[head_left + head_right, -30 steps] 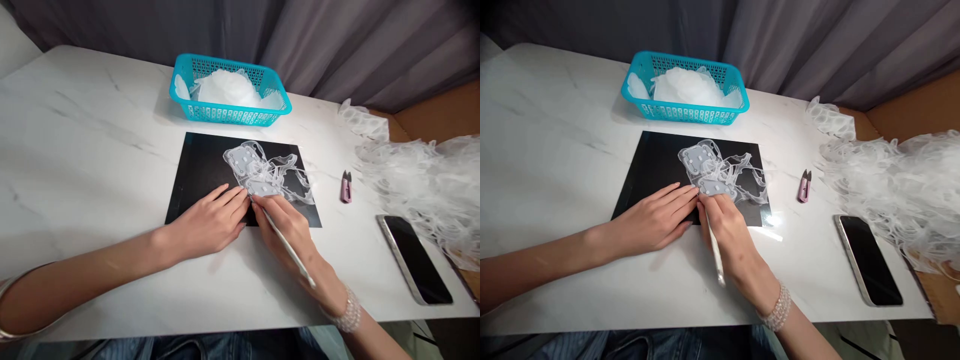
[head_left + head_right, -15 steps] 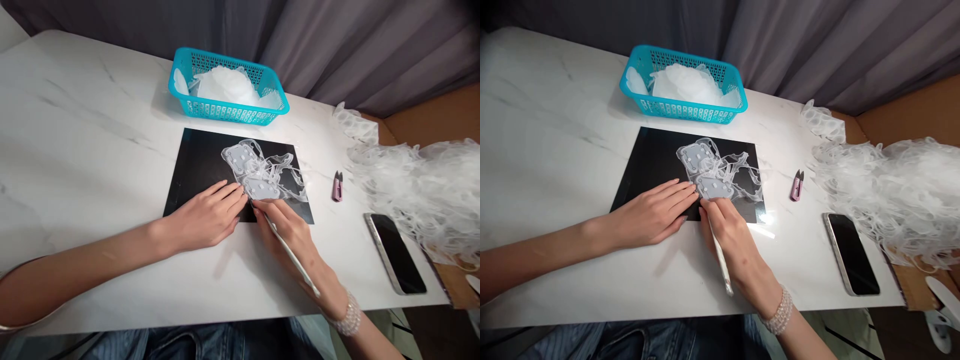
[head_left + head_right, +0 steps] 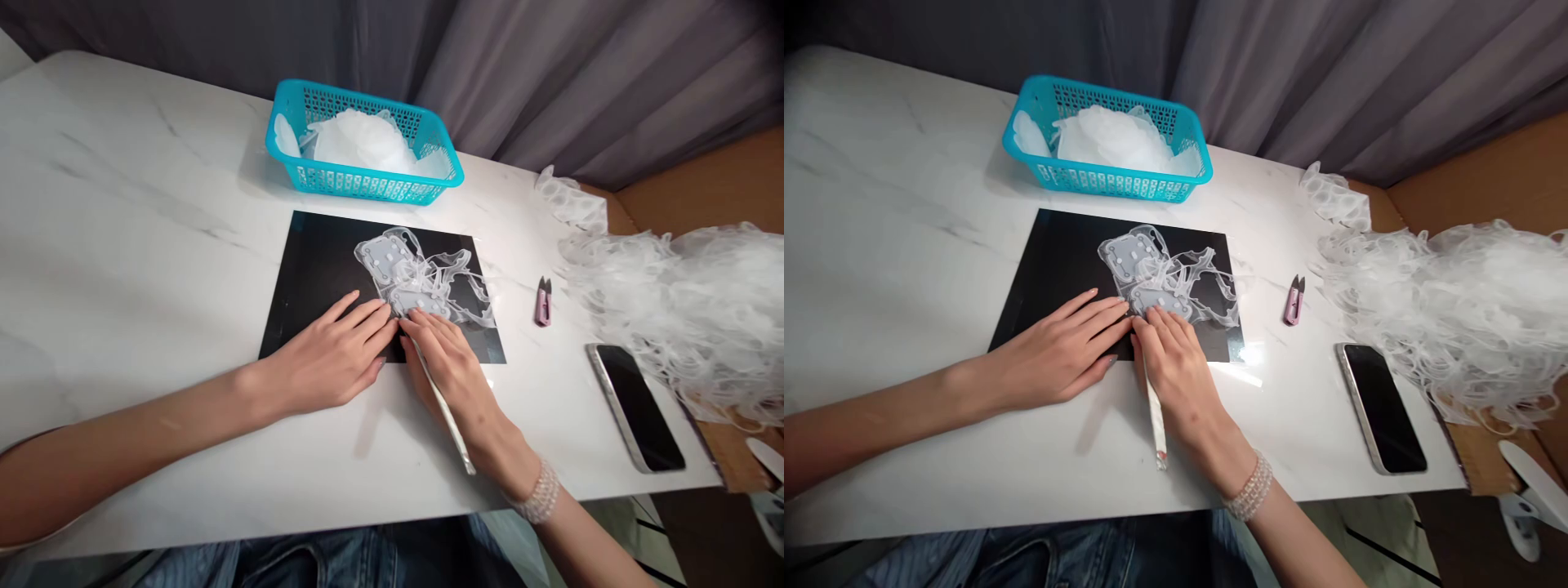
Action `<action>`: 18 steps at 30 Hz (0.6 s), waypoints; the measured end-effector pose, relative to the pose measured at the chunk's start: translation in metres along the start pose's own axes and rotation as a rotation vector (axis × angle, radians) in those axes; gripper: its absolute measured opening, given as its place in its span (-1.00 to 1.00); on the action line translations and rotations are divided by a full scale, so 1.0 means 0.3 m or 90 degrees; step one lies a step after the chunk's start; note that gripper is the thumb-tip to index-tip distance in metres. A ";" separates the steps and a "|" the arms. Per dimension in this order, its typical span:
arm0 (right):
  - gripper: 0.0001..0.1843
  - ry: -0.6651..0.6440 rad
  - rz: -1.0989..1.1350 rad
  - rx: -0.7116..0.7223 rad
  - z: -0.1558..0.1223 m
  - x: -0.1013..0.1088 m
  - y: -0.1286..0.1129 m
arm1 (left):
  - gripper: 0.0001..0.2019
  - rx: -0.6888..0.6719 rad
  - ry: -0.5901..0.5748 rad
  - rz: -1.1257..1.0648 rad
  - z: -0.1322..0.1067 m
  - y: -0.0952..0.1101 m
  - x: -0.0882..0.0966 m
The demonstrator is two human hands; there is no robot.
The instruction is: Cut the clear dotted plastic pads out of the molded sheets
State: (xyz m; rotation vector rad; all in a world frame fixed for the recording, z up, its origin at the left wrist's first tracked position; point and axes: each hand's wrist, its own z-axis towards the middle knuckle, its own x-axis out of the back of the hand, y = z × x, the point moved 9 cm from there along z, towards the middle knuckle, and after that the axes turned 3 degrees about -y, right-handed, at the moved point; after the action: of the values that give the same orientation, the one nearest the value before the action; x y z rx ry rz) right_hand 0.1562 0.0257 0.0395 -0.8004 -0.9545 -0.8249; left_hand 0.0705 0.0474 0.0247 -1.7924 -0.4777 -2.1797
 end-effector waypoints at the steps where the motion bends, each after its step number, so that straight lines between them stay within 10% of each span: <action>1: -0.76 -0.004 0.005 -0.003 -0.003 -0.004 0.002 | -0.58 0.002 0.002 -0.006 -0.001 -0.001 0.001; 18: -0.76 -0.013 0.041 -0.029 0.019 0.007 0.006 | -0.58 0.001 -0.019 0.031 0.019 0.004 0.001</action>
State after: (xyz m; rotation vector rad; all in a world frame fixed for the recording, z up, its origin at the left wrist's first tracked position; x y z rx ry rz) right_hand 0.1565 0.0310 0.0431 -0.8758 -0.9256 -0.7872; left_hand 0.0758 0.0487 0.0260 -1.8197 -0.4373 -2.1218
